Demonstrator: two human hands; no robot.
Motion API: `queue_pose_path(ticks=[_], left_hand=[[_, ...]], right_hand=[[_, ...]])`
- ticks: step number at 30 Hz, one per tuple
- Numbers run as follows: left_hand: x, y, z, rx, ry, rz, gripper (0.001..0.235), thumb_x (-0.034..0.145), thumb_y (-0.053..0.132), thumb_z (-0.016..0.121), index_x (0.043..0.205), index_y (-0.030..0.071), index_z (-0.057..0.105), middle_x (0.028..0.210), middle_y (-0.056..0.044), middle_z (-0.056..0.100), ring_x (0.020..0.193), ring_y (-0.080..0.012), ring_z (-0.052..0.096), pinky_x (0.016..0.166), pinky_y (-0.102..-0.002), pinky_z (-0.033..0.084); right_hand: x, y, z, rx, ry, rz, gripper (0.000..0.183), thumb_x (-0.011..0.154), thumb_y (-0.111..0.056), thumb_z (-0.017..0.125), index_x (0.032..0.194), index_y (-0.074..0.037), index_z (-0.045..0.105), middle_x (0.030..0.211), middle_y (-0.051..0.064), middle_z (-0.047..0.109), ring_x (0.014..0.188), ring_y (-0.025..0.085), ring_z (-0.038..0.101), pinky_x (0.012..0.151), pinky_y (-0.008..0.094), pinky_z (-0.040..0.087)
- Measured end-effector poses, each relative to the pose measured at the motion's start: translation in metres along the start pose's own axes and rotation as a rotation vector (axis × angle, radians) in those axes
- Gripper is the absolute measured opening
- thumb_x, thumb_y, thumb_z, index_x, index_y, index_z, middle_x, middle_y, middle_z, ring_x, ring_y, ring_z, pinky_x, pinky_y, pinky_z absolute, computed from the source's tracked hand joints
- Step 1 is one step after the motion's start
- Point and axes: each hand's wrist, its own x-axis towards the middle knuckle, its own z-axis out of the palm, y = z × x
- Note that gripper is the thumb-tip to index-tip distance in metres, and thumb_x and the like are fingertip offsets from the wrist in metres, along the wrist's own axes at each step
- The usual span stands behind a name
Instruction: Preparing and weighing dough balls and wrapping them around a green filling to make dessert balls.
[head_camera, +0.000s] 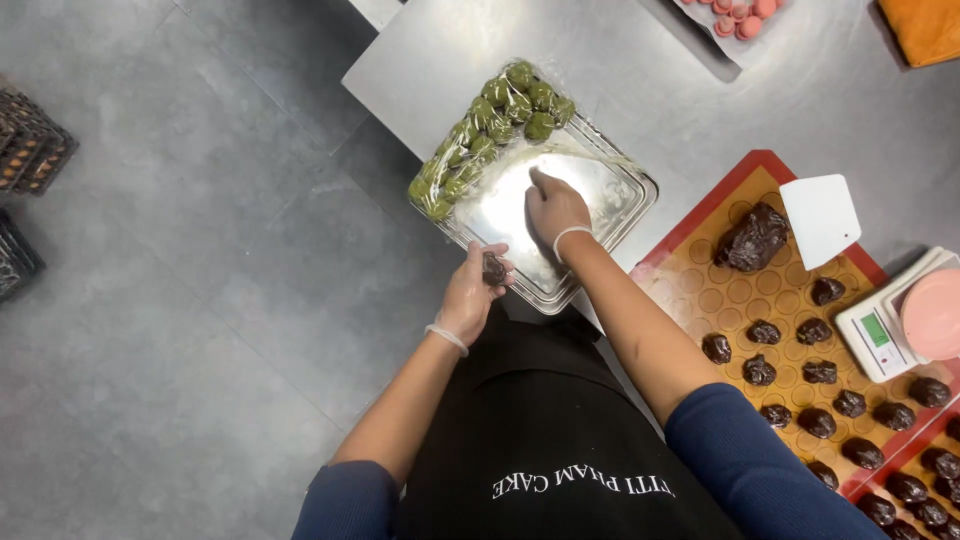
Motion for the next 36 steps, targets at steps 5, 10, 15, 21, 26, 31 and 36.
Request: queue_pose_path(ticks=[5, 10, 15, 21, 26, 31, 36], left_hand=[[-0.010, 0.033, -0.031, -0.250, -0.066, -0.071, 0.050, 0.109, 0.038, 0.039, 0.136, -0.002, 0.052, 0.132, -0.010, 0.061, 0.112, -0.0189, 0.061, 0.093, -0.032, 0.049], [-0.013, 0.039, -0.053, -0.244, -0.118, -0.044, 0.058, 0.104, 0.026, 0.049, 0.155, 0.004, 0.031, 0.158, -0.007, 0.044, 0.136, -0.0176, 0.053, 0.112, -0.033, 0.044], [0.019, -0.016, -0.098, -0.551, -0.159, -0.039, 0.045, 0.113, 0.037, 0.050, 0.145, 0.006, 0.052, 0.129, -0.004, 0.060, 0.108, -0.0152, 0.056, 0.093, -0.030, 0.045], [0.009, 0.032, -0.068, -0.507, -0.028, -0.068, 0.047, 0.110, 0.051, 0.045, 0.106, 0.008, 0.063, 0.094, -0.003, 0.062, 0.086, -0.0175, 0.057, 0.074, -0.032, 0.044], [0.004, 0.058, -0.047, -0.564, -0.113, -0.139, 0.028, 0.105, 0.033, 0.046, 0.108, 0.008, 0.060, 0.122, -0.009, 0.065, 0.112, -0.0233, 0.062, 0.092, -0.036, 0.047], [0.015, 0.039, -0.043, -0.491, -0.240, -0.112, 0.021, 0.103, 0.010, 0.053, 0.123, 0.008, 0.058, 0.140, -0.010, 0.059, 0.130, -0.0256, 0.058, 0.107, -0.037, 0.046], [0.036, 0.017, -0.017, -0.337, -0.226, 0.084, 0.044, 0.104, -0.004, 0.056, 0.147, 0.000, 0.047, 0.145, -0.014, 0.055, 0.130, -0.0259, 0.056, 0.112, -0.038, 0.048]], right_hand=[[0.023, -0.028, -0.006, -0.281, -0.033, 0.017, 0.038, 0.106, -0.027, 0.051, 0.134, -0.007, 0.066, 0.116, 0.020, 0.071, 0.107, 0.037, 0.065, 0.098, 0.048, 0.047], [0.039, -0.025, 0.002, -0.544, -0.038, 0.005, 0.040, 0.105, -0.036, 0.054, 0.125, -0.005, 0.069, 0.138, 0.021, 0.064, 0.130, 0.034, 0.056, 0.112, 0.050, 0.038], [0.049, 0.010, 0.032, -0.588, 0.161, -0.088, 0.074, 0.099, -0.050, 0.055, 0.151, 0.002, 0.059, 0.142, 0.035, 0.046, 0.137, 0.052, 0.038, 0.115, 0.061, 0.021], [0.015, -0.020, 0.010, -0.572, 0.070, 0.153, 0.054, 0.094, -0.047, 0.068, 0.118, 0.001, 0.070, 0.146, 0.026, 0.053, 0.140, 0.041, 0.045, 0.120, 0.054, 0.030], [0.013, 0.006, 0.019, -0.566, 0.328, -0.207, 0.045, 0.091, -0.042, 0.074, 0.115, -0.003, 0.070, 0.134, 0.022, 0.059, 0.126, 0.042, 0.051, 0.105, 0.055, 0.036], [-0.019, -0.029, -0.012, -0.423, 0.244, -0.098, 0.037, 0.097, -0.028, 0.070, 0.127, -0.006, 0.071, 0.127, 0.018, 0.063, 0.119, 0.038, 0.055, 0.102, 0.054, 0.040], [-0.095, -0.067, -0.044, 0.036, 0.106, 0.123, 0.026, 0.106, -0.026, 0.065, 0.127, -0.012, 0.074, 0.121, 0.012, 0.073, 0.111, 0.024, 0.070, 0.102, 0.035, 0.055]])
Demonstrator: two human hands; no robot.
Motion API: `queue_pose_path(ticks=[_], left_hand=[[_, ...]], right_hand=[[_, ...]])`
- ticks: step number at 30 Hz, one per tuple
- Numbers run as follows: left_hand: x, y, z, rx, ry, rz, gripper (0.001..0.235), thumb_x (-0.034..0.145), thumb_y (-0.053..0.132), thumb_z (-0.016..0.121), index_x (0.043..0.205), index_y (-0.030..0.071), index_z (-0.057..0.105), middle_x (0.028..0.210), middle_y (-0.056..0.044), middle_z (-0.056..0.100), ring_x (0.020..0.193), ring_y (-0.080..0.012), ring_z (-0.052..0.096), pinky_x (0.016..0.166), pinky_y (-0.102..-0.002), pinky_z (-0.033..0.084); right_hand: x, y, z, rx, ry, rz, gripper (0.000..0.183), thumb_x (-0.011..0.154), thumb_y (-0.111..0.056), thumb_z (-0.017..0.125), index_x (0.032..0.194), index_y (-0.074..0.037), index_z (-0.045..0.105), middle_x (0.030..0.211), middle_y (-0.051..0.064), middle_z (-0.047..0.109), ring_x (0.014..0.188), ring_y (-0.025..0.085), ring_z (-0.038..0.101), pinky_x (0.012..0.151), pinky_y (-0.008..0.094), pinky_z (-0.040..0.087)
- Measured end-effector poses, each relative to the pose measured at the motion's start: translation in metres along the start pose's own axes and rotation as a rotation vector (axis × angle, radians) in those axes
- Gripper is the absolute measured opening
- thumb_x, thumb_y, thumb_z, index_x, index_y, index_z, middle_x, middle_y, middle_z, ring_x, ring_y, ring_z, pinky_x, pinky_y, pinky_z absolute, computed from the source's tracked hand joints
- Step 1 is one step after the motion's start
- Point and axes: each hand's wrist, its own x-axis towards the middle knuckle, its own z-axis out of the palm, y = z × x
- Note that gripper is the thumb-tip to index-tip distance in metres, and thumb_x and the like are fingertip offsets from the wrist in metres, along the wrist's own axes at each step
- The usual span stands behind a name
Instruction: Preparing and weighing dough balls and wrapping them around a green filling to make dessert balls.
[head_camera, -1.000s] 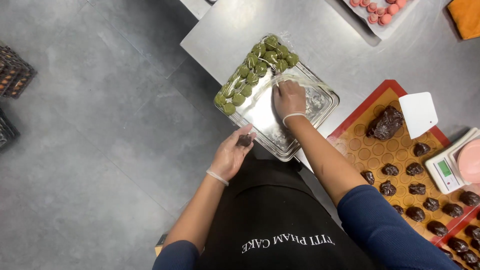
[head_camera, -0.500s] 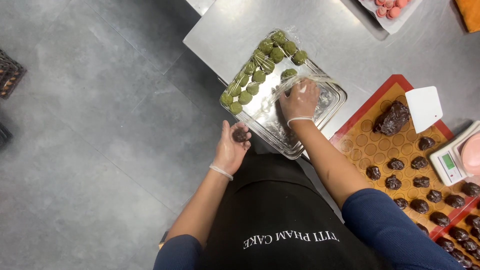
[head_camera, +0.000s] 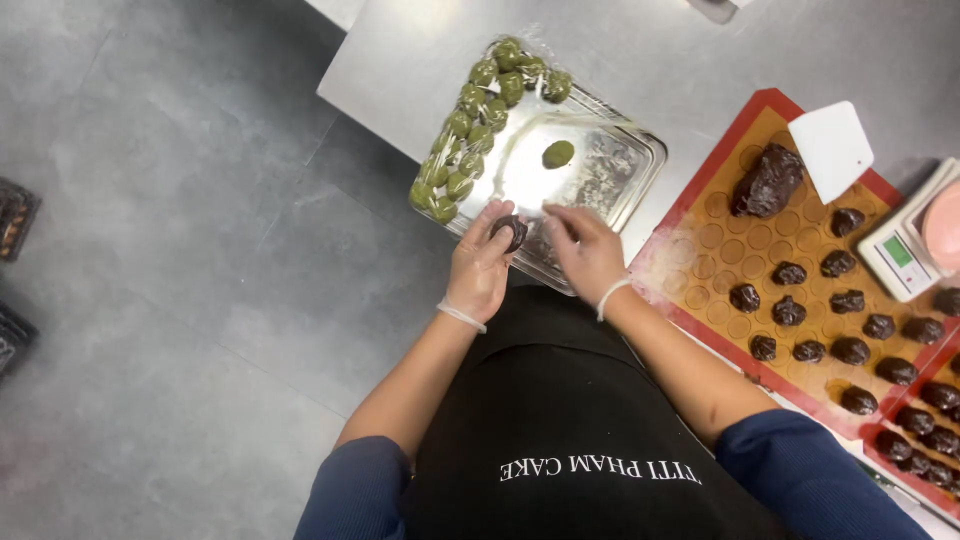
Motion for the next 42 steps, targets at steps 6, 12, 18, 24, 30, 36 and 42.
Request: queue_pose_path(ticks=[6, 12, 18, 24, 30, 36, 42], left_hand=[[0.005, -0.012, 0.053, 0.410, -0.293, -0.013, 0.063, 0.104, 0.000, 0.051, 0.163, -0.006, 0.032, 0.161, -0.014, 0.043, 0.143, -0.0165, 0.047, 0.117, -0.030, 0.040], [0.008, -0.026, 0.087, 0.556, -0.256, -0.214, 0.053, 0.102, 0.012, 0.061, 0.149, -0.005, 0.045, 0.143, -0.015, 0.057, 0.125, -0.0166, 0.059, 0.105, -0.028, 0.049], [0.016, -0.040, 0.091, 0.767, -0.128, -0.209, 0.039, 0.098, 0.021, 0.069, 0.124, -0.008, 0.071, 0.105, -0.009, 0.076, 0.093, -0.0129, 0.069, 0.083, -0.026, 0.056], [0.019, -0.050, 0.103, 0.657, -0.124, -0.153, 0.040, 0.103, 0.029, 0.064, 0.123, -0.004, 0.071, 0.105, -0.005, 0.074, 0.089, -0.0089, 0.064, 0.079, -0.025, 0.053], [0.022, -0.043, 0.111, 0.705, -0.179, -0.240, 0.039, 0.102, 0.034, 0.061, 0.119, -0.001, 0.068, 0.103, -0.003, 0.072, 0.093, -0.0091, 0.065, 0.080, -0.027, 0.051], [0.022, -0.048, 0.100, 0.681, -0.133, -0.161, 0.043, 0.104, 0.036, 0.063, 0.116, -0.004, 0.072, 0.101, -0.006, 0.074, 0.092, -0.0117, 0.065, 0.083, -0.026, 0.052], [0.016, -0.040, 0.091, 0.757, -0.171, -0.242, 0.051, 0.105, 0.044, 0.055, 0.123, -0.001, 0.072, 0.110, -0.004, 0.075, 0.099, -0.0107, 0.064, 0.085, -0.028, 0.049]], right_hand=[[-0.015, -0.003, -0.018, 0.451, 0.032, 0.070, 0.041, 0.098, -0.020, 0.069, 0.133, 0.000, 0.064, 0.118, 0.014, 0.070, 0.108, 0.017, 0.068, 0.093, 0.030, 0.055], [-0.027, 0.050, -0.027, 0.754, 0.221, 0.236, 0.028, 0.098, -0.013, 0.074, 0.120, 0.003, 0.072, 0.105, 0.013, 0.075, 0.085, 0.013, 0.072, 0.078, 0.027, 0.061], [-0.037, 0.046, -0.049, 0.546, 0.116, 0.179, 0.032, 0.111, -0.020, 0.053, 0.131, -0.003, 0.071, 0.102, 0.007, 0.072, 0.091, 0.013, 0.069, 0.086, 0.026, 0.056], [-0.035, 0.026, -0.064, 0.445, 0.343, 0.147, 0.056, 0.092, -0.021, 0.074, 0.137, 0.004, 0.054, 0.112, 0.008, 0.063, 0.091, 0.014, 0.060, 0.078, 0.028, 0.054], [-0.035, 0.069, -0.048, 0.398, 0.220, 0.189, 0.022, 0.097, -0.020, 0.071, 0.107, -0.001, 0.076, 0.094, 0.000, 0.071, 0.083, 0.008, 0.067, 0.074, 0.026, 0.055], [-0.031, 0.058, -0.043, 0.885, 0.112, 0.278, 0.034, 0.112, -0.023, 0.049, 0.124, -0.001, 0.071, 0.094, 0.001, 0.070, 0.083, 0.008, 0.061, 0.080, 0.024, 0.053], [-0.027, 0.085, -0.017, 1.198, 0.163, 0.425, 0.028, 0.108, -0.019, 0.058, 0.117, 0.005, 0.067, 0.105, 0.008, 0.072, 0.096, 0.015, 0.065, 0.092, 0.032, 0.053]])
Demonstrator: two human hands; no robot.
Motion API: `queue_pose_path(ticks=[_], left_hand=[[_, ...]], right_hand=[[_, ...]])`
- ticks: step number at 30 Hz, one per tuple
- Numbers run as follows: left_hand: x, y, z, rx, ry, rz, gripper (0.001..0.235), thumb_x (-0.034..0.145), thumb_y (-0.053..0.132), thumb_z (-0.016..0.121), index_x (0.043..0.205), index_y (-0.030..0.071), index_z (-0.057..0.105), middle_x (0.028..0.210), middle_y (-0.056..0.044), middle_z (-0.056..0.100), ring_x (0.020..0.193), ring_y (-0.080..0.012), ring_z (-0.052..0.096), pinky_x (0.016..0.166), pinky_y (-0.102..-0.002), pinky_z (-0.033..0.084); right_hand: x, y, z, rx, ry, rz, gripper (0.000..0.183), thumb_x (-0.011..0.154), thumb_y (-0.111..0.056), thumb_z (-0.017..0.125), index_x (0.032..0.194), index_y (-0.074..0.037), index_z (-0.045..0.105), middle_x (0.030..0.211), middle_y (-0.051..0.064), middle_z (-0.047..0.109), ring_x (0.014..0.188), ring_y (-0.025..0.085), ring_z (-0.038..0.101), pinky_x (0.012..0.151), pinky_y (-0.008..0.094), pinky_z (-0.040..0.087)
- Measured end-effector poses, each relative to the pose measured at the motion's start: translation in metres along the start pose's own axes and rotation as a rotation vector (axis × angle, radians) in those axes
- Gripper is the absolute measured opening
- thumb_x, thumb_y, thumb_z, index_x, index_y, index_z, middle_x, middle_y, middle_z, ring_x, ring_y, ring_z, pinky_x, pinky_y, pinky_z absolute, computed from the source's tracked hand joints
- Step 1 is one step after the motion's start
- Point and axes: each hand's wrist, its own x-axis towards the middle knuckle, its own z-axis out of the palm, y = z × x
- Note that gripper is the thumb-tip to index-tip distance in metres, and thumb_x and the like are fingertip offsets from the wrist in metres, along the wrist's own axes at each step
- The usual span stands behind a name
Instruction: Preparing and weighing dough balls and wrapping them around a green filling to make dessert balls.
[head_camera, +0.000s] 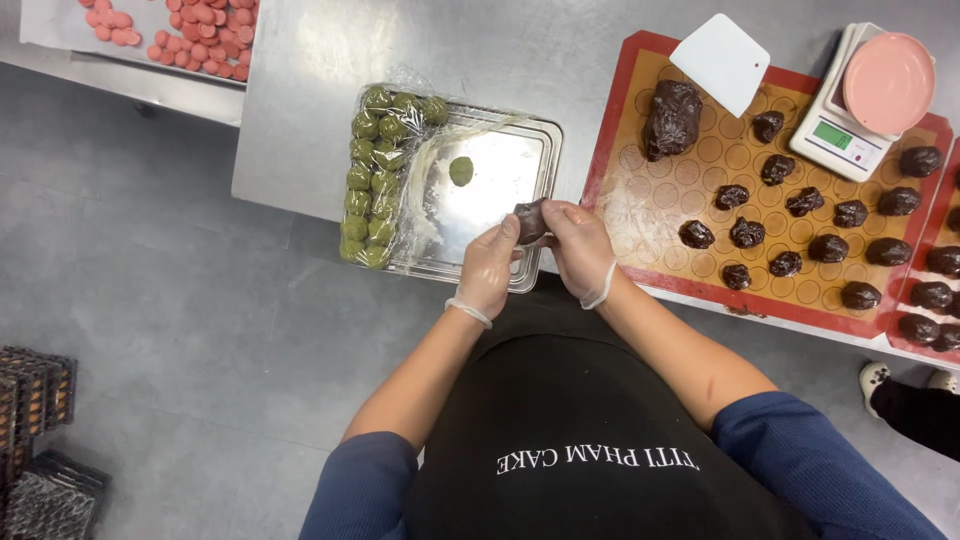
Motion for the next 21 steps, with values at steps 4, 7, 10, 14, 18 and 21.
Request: queue_pose_path(ticks=[4, 7, 10, 14, 18, 21], left_hand=[[-0.001, -0.004, -0.008, 0.047, -0.054, 0.021, 0.053, 0.105, 0.044, 0.053, 0.126, -0.001, 0.070, 0.112, -0.005, 0.076, 0.104, -0.0137, 0.067, 0.086, -0.029, 0.050], [0.004, -0.007, -0.013, 0.108, 0.042, 0.052, 0.054, 0.104, 0.043, 0.053, 0.134, 0.000, 0.064, 0.119, -0.010, 0.074, 0.108, -0.0182, 0.068, 0.089, -0.031, 0.051], [0.023, -0.003, -0.023, 0.328, 0.247, 0.090, 0.059, 0.102, 0.041, 0.057, 0.143, 0.000, 0.055, 0.134, -0.014, 0.066, 0.117, -0.0230, 0.064, 0.099, -0.035, 0.050], [0.066, 0.012, -0.040, 0.965, 0.483, 0.383, 0.075, 0.091, 0.034, 0.076, 0.148, -0.004, 0.045, 0.144, -0.025, 0.054, 0.133, -0.0371, 0.050, 0.113, -0.050, 0.037], [0.093, 0.017, -0.046, 1.285, 0.376, 0.162, 0.065, 0.093, 0.033, 0.075, 0.149, 0.010, 0.052, 0.138, -0.016, 0.063, 0.132, -0.0340, 0.054, 0.119, -0.047, 0.039], [0.097, 0.005, -0.049, 1.012, 0.404, 0.226, 0.059, 0.096, 0.033, 0.072, 0.148, 0.011, 0.053, 0.141, -0.016, 0.062, 0.129, -0.0279, 0.062, 0.115, -0.042, 0.051]], right_hand=[[-0.009, -0.021, 0.000, 0.231, -0.179, -0.002, 0.033, 0.113, -0.026, 0.047, 0.114, 0.002, 0.064, 0.109, 0.012, 0.072, 0.099, 0.021, 0.067, 0.095, 0.040, 0.055], [-0.013, -0.027, -0.009, 0.279, -0.183, 0.001, 0.035, 0.112, -0.026, 0.043, 0.120, 0.002, 0.063, 0.115, 0.013, 0.071, 0.105, 0.020, 0.067, 0.098, 0.040, 0.052], [-0.013, -0.026, -0.026, 0.347, -0.080, -0.001, 0.034, 0.111, -0.026, 0.042, 0.120, 0.001, 0.061, 0.116, 0.013, 0.071, 0.105, 0.021, 0.068, 0.096, 0.040, 0.053], [-0.030, -0.039, -0.038, 0.370, -0.115, 0.012, 0.036, 0.113, -0.028, 0.042, 0.121, 0.000, 0.062, 0.113, 0.010, 0.070, 0.099, 0.019, 0.066, 0.090, 0.039, 0.054], [-0.050, -0.043, -0.054, 0.221, -0.103, 0.038, 0.022, 0.107, -0.013, 0.058, 0.125, -0.001, 0.061, 0.113, 0.004, 0.067, 0.099, 0.013, 0.063, 0.086, 0.031, 0.052], [-0.072, -0.061, -0.061, 0.042, 0.025, -0.033, 0.040, 0.098, -0.008, 0.066, 0.137, 0.000, 0.061, 0.112, 0.001, 0.068, 0.100, 0.010, 0.064, 0.085, 0.026, 0.052]])
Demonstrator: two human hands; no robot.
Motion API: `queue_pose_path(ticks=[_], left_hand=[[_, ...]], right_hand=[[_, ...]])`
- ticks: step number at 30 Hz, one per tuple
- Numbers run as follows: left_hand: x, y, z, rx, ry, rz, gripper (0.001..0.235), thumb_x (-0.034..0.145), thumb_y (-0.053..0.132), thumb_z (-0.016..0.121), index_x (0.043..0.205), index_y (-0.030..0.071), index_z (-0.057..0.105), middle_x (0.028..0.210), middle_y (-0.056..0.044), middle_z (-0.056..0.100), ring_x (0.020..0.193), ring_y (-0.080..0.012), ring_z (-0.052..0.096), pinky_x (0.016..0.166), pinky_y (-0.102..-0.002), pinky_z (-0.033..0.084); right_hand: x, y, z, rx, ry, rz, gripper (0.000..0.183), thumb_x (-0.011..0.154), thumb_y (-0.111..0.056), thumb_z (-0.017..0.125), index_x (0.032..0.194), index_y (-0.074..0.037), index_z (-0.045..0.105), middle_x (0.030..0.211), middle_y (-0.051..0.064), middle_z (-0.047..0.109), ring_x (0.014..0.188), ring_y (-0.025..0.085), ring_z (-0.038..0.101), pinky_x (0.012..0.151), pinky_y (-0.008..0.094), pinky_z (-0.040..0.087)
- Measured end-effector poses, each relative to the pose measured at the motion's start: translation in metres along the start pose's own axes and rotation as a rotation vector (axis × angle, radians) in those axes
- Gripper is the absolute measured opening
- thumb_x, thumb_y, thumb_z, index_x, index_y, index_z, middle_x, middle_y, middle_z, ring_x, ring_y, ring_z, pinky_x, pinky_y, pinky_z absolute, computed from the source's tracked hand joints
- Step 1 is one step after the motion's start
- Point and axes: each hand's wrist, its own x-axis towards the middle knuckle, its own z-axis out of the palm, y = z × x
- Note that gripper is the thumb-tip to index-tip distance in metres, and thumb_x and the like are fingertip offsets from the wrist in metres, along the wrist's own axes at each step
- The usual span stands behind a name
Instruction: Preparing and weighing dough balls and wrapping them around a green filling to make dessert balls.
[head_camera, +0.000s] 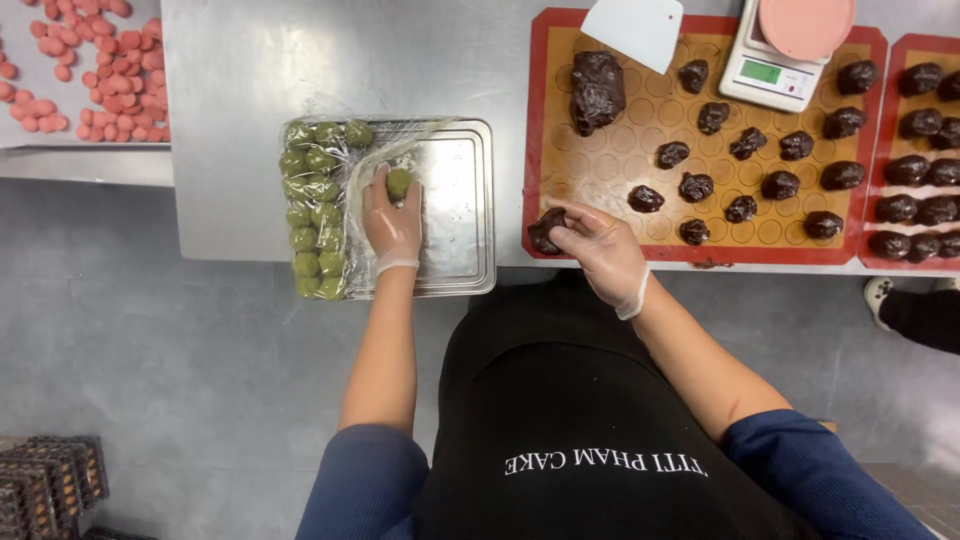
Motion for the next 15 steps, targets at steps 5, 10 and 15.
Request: queue_pose_path(ticks=[5, 10, 15], left_hand=[[-0.061, 0.066, 0.020, -0.746, -0.262, -0.046, 0.056, 0.104, 0.021, 0.065, 0.155, 0.007, 0.045, 0.151, -0.016, 0.055, 0.131, -0.0235, 0.056, 0.109, -0.039, 0.045], [-0.126, 0.127, 0.079, -1.140, -0.626, -0.115, 0.059, 0.103, 0.016, 0.061, 0.157, 0.006, 0.038, 0.145, -0.013, 0.056, 0.118, -0.0197, 0.060, 0.093, -0.032, 0.049], [-0.164, 0.179, 0.106, -1.475, -0.944, -0.256, 0.057, 0.111, 0.042, 0.045, 0.156, 0.005, 0.042, 0.141, -0.015, 0.061, 0.116, -0.0234, 0.061, 0.097, -0.036, 0.052]], right_hand=[[-0.027, -0.022, -0.035, -0.570, 0.051, -0.189, 0.056, 0.098, -0.008, 0.073, 0.152, -0.009, 0.058, 0.110, 0.003, 0.064, 0.097, 0.009, 0.059, 0.089, 0.026, 0.052], [-0.053, -0.065, -0.051, -0.698, 0.040, -0.316, 0.061, 0.096, -0.009, 0.072, 0.153, -0.014, 0.051, 0.121, 0.005, 0.072, 0.099, 0.010, 0.067, 0.090, 0.027, 0.057], [-0.075, -0.089, -0.084, -0.873, 0.066, -0.488, 0.079, 0.087, -0.012, 0.079, 0.156, -0.011, 0.040, 0.124, 0.008, 0.070, 0.081, 0.016, 0.062, 0.075, 0.028, 0.057]])
